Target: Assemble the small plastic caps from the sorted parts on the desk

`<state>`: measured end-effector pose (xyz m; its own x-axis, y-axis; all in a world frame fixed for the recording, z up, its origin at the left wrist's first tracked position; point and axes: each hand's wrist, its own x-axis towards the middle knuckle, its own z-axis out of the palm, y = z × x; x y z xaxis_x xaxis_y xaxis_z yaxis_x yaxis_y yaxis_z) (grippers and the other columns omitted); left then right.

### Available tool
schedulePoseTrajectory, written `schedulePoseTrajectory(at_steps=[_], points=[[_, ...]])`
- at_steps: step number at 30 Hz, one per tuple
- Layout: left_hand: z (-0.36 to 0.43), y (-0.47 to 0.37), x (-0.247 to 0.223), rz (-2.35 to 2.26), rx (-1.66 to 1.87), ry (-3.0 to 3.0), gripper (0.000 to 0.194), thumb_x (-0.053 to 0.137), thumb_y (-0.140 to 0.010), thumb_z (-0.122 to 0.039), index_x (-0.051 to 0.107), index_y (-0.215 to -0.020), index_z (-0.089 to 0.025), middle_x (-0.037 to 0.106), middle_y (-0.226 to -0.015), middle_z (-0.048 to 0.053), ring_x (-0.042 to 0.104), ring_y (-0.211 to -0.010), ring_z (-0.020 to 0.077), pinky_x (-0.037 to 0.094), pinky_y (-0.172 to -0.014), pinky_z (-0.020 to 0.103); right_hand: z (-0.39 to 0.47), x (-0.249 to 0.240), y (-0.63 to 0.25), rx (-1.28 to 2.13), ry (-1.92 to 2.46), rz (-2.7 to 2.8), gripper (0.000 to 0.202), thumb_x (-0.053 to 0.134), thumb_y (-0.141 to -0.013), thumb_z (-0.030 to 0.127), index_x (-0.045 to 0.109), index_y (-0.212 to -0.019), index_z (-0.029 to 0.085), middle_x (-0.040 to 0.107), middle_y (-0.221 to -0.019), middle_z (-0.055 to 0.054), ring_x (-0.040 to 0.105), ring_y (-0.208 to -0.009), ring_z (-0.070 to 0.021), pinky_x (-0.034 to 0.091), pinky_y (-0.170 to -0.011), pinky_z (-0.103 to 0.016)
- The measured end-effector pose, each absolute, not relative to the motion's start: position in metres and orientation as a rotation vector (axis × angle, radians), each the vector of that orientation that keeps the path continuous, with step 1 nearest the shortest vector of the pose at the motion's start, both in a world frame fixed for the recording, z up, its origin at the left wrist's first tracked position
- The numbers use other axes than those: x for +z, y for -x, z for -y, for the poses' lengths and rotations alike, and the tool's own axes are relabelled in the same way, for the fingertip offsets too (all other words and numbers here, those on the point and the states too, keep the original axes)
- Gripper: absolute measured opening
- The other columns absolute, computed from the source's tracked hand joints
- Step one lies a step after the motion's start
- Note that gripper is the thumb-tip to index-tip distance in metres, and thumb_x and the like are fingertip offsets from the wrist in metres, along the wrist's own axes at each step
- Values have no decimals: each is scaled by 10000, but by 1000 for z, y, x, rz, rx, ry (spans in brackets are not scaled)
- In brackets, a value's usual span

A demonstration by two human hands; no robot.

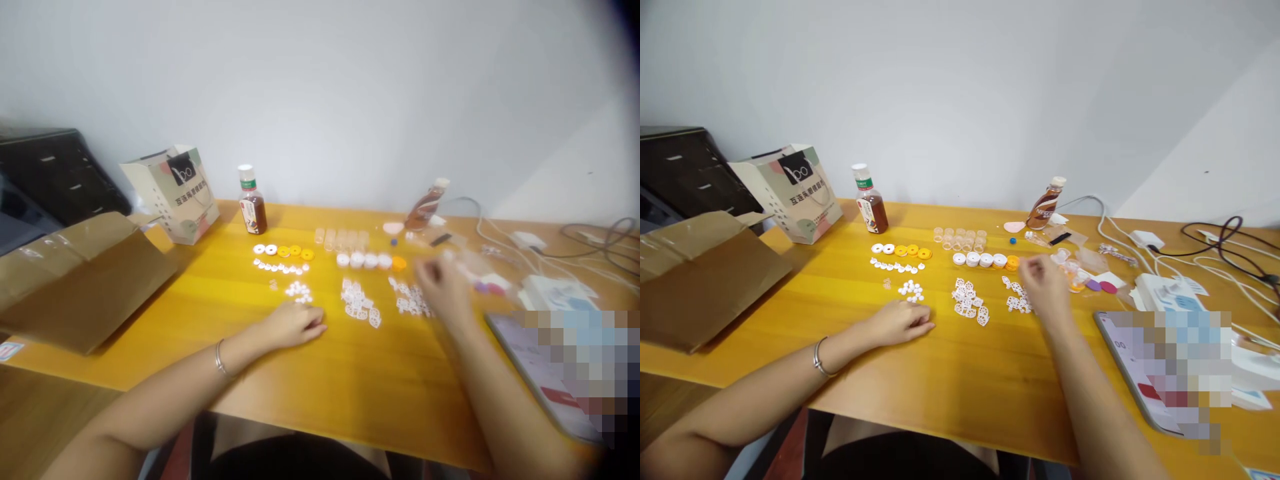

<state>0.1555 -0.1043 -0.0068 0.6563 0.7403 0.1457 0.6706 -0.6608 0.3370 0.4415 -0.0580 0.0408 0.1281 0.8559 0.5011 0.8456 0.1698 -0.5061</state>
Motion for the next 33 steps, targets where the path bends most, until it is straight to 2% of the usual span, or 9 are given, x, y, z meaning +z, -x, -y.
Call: schedulePoseTrajectory(at_steps=[2,6,11,16,18,20,21,25,33], points=[[105,-155,-9,-1135,400,-2632,221,431,-846,-349,512,-730,-179,551,-643,4,499,-566,119,295,-504,237,78,29,-400,123,1507,1908,299,474,-805,381,425,-558,219,504,-530,2,436,-495,-122,335,-508,-260],[106,-152,-10,-1139,393,-2650,188,416,-850,-312,510,-752,-182,564,-673,9,507,-603,124,308,-536,232,111,-2,-345,202,1097,2512,305,399,-846,298,473,-562,215,542,-532,-4,441,-480,-125,280,-479,-252],[108,-151,-6,-1063,376,-2604,116,455,-804,-246,509,-730,-173,545,-651,0,476,-580,111,301,-521,221,118,-13,-339,197,1082,2593,295,386,-851,259,475,-574,209,553,-562,-12,456,-504,-132,245,-478,-248],[97,-137,10,-962,431,-2466,145,470,-797,-254,516,-694,-162,527,-611,-20,451,-544,86,330,-520,193,115,-9,-342,253,1045,2596,265,413,-829,241,449,-570,203,506,-551,2,418,-497,-124,214,-478,-244],[83,-120,17,-1165,588,-2389,195,452,-820,-297,531,-707,-159,543,-626,-16,475,-563,90,362,-544,190,114,-8,-341,265,1040,2602,265,407,-832,229,439,-571,200,489,-547,10,401,-495,-117,208,-481,-242],[64,-96,21,-1610,862,-2253,234,432,-829,-330,552,-723,-159,562,-654,-2,501,-593,105,395,-569,198,114,-8,-341,272,1045,2616,268,401,-836,226,426,-571,196,470,-541,18,379,-487,-108,203,-481,-239],[55,-83,21,-1732,934,-2208,229,401,-842,-305,566,-794,-154,583,-733,22,521,-648,121,413,-622,219,113,-8,-342,275,1048,2624,269,401,-838,229,417,-571,195,461,-538,21,368,-484,-104,200,-481,-237],[27,-42,10,-1890,946,-2147,231,482,-767,-209,597,-956,-144,600,-891,70,564,-735,157,436,-737,269,111,-9,-344,302,1046,2649,278,401,-845,259,385,-576,191,437,-541,29,354,-481,-94,192,-479,-232],[22,-36,6,-1949,893,-2160,143,538,-736,-222,660,-742,-148,627,-748,72,570,-692,195,431,-683,297,109,-9,-344,370,1046,2630,285,405,-843,262,362,-571,188,418,-536,30,354,-482,-90,189,-483,-233]])
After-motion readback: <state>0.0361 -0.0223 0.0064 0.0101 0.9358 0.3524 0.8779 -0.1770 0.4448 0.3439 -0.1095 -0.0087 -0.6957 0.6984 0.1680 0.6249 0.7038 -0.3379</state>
